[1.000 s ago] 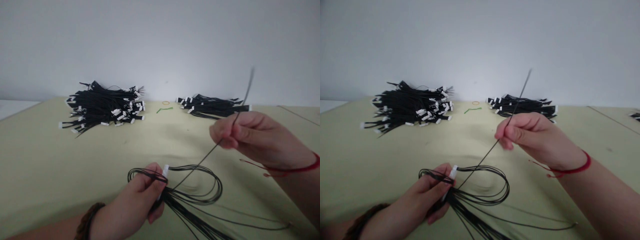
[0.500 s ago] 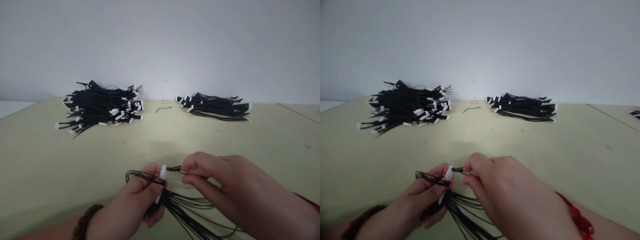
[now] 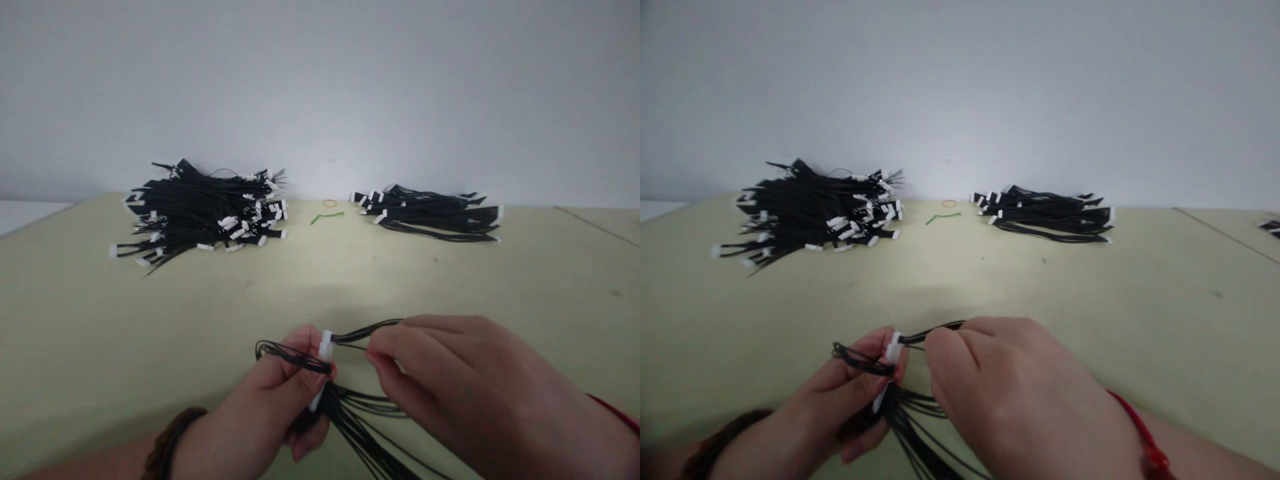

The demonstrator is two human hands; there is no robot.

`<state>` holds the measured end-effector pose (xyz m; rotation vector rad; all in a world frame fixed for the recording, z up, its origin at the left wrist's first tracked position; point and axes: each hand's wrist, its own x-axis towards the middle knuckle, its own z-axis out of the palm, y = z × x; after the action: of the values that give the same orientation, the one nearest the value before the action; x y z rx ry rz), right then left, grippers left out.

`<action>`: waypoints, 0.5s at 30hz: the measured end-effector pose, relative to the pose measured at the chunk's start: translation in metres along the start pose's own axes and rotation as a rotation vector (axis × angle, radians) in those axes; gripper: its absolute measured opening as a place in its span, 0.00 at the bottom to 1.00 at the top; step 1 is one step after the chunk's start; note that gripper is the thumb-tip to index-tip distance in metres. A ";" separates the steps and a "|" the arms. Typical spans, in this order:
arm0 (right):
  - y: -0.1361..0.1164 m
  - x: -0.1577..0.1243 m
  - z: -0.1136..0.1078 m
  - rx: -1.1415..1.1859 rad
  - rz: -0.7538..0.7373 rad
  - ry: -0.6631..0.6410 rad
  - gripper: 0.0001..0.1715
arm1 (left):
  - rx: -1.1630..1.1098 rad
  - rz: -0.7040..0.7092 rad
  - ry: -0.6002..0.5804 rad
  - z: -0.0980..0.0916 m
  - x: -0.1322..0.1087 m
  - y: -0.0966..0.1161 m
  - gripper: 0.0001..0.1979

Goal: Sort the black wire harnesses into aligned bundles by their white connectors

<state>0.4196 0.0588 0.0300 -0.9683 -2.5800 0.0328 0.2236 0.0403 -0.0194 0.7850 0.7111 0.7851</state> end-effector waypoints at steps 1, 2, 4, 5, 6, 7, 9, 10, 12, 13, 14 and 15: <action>-0.001 0.000 -0.001 0.008 -0.030 0.006 0.09 | 0.002 0.003 -0.003 0.001 0.000 0.000 0.13; -0.002 0.001 -0.002 0.014 -0.050 0.009 0.10 | -0.005 0.006 0.004 0.001 0.000 0.001 0.13; -0.004 0.002 -0.006 0.015 -0.081 0.025 0.14 | -0.008 0.005 0.008 0.002 0.000 0.001 0.14; -0.005 0.003 -0.008 0.004 -0.099 0.034 0.14 | -0.004 0.006 0.007 0.003 0.000 0.001 0.15; -0.006 0.004 -0.009 -0.020 -0.125 0.048 0.15 | 0.003 0.005 0.014 0.003 0.001 0.001 0.15; -0.007 0.005 -0.011 -0.052 -0.155 0.064 0.16 | 0.021 0.005 0.021 0.003 0.001 0.001 0.16; -0.009 0.007 -0.012 -0.129 -0.205 0.090 0.18 | 0.086 0.002 0.047 0.005 0.001 0.001 0.18; -0.010 0.008 -0.011 -0.161 -0.219 0.086 0.18 | 0.124 -0.003 0.074 0.006 0.001 0.002 0.19; -0.012 0.010 -0.008 -0.185 -0.231 0.059 0.18 | 0.186 -0.020 0.102 0.009 0.000 0.004 0.21; -0.013 0.011 -0.006 -0.183 -0.226 0.034 0.17 | 0.199 -0.036 0.104 0.010 0.000 0.004 0.21; -0.014 0.011 -0.003 -0.171 -0.214 0.016 0.16 | 0.198 -0.051 0.102 0.011 0.000 0.005 0.22; -0.014 0.010 0.000 -0.161 -0.202 0.004 0.16 | 0.195 -0.069 0.101 0.012 -0.001 0.005 0.23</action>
<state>0.4036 0.0546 0.0361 -0.7543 -2.6960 -0.2347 0.2308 0.0383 -0.0088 0.8956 0.9109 0.7036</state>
